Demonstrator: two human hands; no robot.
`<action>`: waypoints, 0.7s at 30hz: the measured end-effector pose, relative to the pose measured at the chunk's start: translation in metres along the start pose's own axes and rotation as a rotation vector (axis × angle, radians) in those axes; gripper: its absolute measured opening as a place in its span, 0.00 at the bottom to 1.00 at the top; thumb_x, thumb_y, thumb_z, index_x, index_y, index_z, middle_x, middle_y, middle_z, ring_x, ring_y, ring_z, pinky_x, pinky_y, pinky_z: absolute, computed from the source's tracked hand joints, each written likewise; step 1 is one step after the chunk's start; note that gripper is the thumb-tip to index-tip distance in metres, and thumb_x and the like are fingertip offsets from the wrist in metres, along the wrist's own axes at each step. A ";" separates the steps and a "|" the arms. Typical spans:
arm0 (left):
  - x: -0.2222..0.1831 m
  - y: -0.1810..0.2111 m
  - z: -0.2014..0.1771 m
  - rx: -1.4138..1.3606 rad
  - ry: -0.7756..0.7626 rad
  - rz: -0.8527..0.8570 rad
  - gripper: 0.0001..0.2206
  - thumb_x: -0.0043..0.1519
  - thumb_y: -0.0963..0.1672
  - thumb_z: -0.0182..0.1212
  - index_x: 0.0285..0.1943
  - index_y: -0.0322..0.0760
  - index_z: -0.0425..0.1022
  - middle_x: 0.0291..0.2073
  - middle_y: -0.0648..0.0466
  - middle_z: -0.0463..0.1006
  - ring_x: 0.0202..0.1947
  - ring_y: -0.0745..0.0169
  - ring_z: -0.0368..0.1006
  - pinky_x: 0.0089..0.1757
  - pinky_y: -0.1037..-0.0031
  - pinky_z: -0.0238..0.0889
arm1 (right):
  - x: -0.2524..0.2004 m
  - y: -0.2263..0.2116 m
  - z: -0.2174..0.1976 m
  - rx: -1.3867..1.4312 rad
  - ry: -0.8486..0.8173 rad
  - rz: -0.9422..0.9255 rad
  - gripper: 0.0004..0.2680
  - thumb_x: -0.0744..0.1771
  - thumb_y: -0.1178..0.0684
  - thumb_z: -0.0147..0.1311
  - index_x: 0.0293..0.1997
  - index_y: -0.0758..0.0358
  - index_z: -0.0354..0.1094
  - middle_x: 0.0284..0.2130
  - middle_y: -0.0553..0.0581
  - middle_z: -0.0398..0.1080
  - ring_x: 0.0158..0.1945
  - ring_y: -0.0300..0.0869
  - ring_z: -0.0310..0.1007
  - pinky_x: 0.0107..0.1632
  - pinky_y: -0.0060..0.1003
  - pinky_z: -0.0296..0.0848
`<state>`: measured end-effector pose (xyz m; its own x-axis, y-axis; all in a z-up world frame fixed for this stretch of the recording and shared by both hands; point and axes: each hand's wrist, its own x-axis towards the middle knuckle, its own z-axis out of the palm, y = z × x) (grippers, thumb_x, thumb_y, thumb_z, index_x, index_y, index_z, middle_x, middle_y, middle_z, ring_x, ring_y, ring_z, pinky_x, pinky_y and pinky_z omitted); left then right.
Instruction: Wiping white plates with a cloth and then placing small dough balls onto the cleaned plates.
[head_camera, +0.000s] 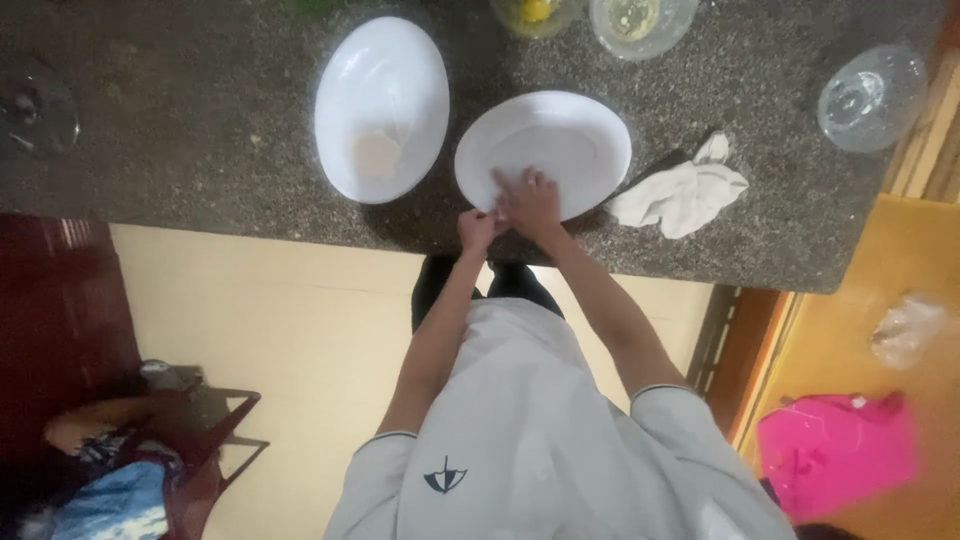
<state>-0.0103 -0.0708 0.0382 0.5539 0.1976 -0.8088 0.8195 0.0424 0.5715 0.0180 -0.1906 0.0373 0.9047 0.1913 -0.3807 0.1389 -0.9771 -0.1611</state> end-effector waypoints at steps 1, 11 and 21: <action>-0.010 0.006 -0.003 -0.026 0.020 -0.020 0.07 0.57 0.39 0.55 0.34 0.22 0.72 0.26 0.38 0.74 0.32 0.50 0.77 0.34 0.68 0.72 | -0.007 0.000 0.005 -0.030 0.060 -0.128 0.17 0.66 0.39 0.42 0.61 0.40 0.56 0.42 0.68 0.64 0.43 0.56 0.67 0.40 0.47 0.66; 0.012 -0.013 -0.006 -0.034 -0.023 -0.084 0.10 0.60 0.41 0.54 0.43 0.23 0.69 0.32 0.38 0.76 0.35 0.51 0.77 0.39 0.65 0.70 | -0.024 0.025 -0.008 0.008 -0.010 0.199 0.18 0.68 0.41 0.38 0.65 0.46 0.52 0.42 0.60 0.63 0.44 0.48 0.65 0.44 0.41 0.61; 0.002 -0.003 -0.008 -0.091 -0.005 -0.071 0.12 0.59 0.40 0.56 0.45 0.18 0.68 0.32 0.34 0.75 0.33 0.48 0.77 0.38 0.67 0.71 | -0.024 0.012 0.024 0.287 0.270 0.210 0.16 0.63 0.48 0.51 0.56 0.47 0.65 0.33 0.64 0.64 0.31 0.57 0.70 0.33 0.47 0.65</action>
<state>-0.0127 -0.0621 0.0357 0.4955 0.1857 -0.8485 0.8404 0.1445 0.5224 -0.0115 -0.2050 0.0227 0.9794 -0.0769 -0.1867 -0.1420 -0.9197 -0.3661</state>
